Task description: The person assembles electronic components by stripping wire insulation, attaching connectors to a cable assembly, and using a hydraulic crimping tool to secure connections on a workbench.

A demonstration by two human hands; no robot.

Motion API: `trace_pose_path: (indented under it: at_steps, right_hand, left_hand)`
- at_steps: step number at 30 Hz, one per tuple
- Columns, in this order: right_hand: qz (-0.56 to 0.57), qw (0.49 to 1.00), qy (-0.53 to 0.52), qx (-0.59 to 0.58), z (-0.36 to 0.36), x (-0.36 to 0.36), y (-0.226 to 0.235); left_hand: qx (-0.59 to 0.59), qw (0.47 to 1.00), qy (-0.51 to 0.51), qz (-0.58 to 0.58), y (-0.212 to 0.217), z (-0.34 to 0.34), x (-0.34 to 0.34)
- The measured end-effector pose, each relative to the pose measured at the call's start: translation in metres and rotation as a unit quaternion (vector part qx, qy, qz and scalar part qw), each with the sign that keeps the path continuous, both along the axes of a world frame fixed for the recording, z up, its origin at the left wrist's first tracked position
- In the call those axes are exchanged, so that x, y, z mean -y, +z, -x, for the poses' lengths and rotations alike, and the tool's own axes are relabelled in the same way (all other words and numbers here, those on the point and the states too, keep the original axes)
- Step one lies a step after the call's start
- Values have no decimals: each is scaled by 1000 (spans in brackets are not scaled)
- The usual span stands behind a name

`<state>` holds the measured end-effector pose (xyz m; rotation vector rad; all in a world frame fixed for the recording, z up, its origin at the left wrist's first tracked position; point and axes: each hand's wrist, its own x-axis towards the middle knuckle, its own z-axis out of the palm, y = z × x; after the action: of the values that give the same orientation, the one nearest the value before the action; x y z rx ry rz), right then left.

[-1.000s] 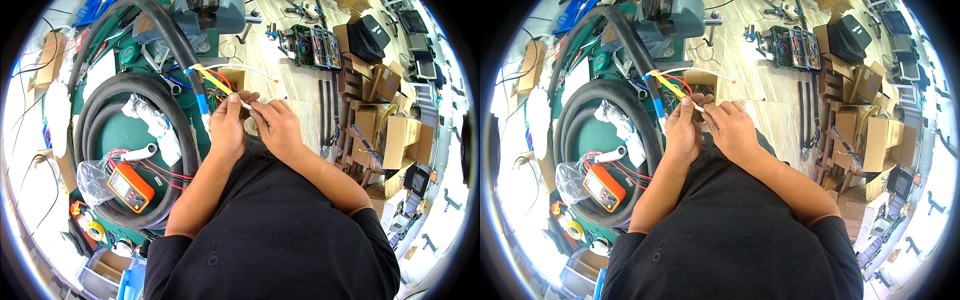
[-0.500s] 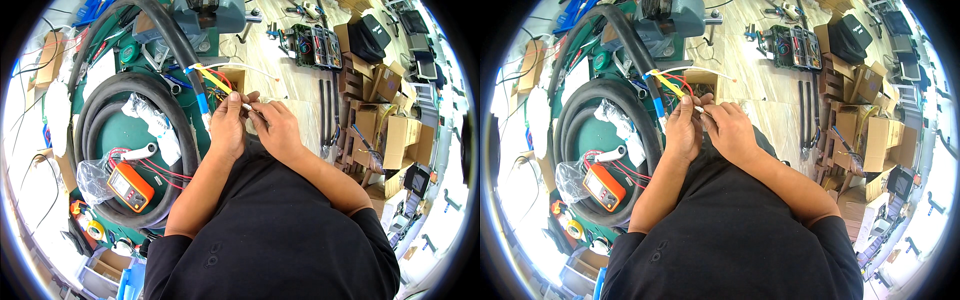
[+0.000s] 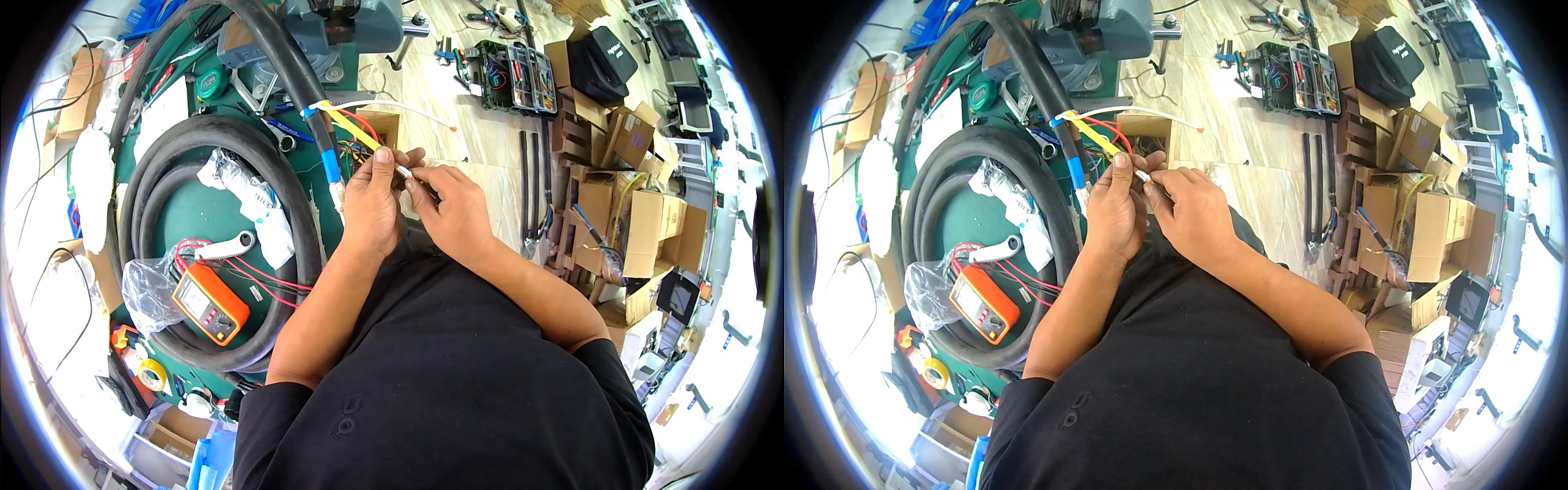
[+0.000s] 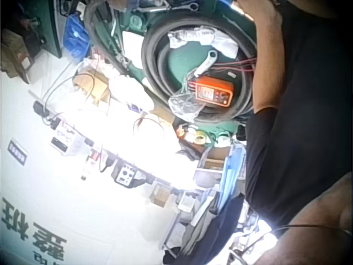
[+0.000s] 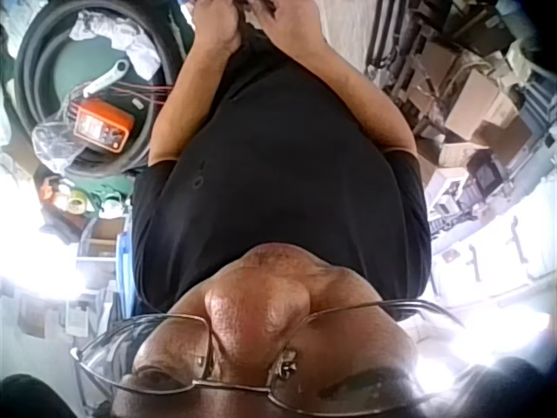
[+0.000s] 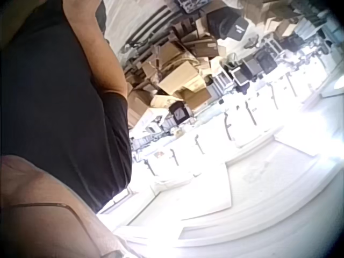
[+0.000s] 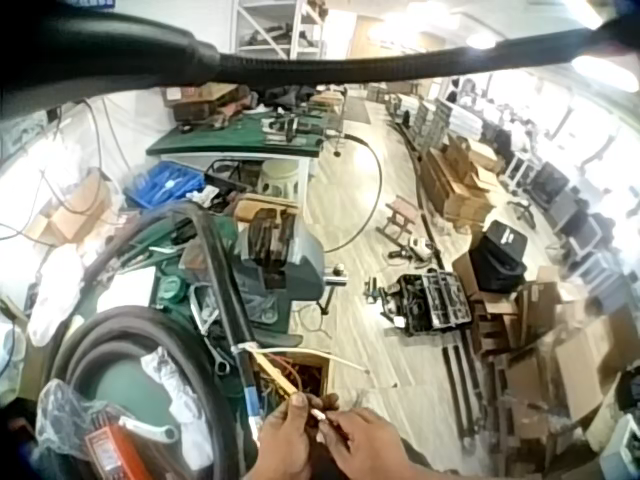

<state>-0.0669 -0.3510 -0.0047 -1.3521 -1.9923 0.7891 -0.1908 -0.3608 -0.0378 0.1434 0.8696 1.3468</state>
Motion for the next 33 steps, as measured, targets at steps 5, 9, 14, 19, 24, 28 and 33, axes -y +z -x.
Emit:
trace_pose_path:
  at_steps: [5,9,14,19,24,28,33]
  right_hand:
    - [99,995,-21,-24,1,1,0]
    - [167,983,-47,-59,3,1,-2]
    - [202,973,-62,-87,4,2,-1]
    - [217,966,-70,-123,6,1,-3]
    - [237,966,-61,-89,6,-1,5]
    - [239,963,-74,-102,4,0,-2]
    - [258,958,-79,-92,8,-1,1]
  left_hand:
    - [-4,1000,1,5,-1,-1,0]
    - [-3,1000,2,10,-1,0,0]
    - [-3,1000,4,8,0,-1,-1]
    - [14,1000,2,12,-1,-1,0]
    - [-11,1000,-12,15,3,2,-3]
    - [-16,999,-4,34,5,-2,-2]
    - [-7,1000,-7,23,1,1,0]
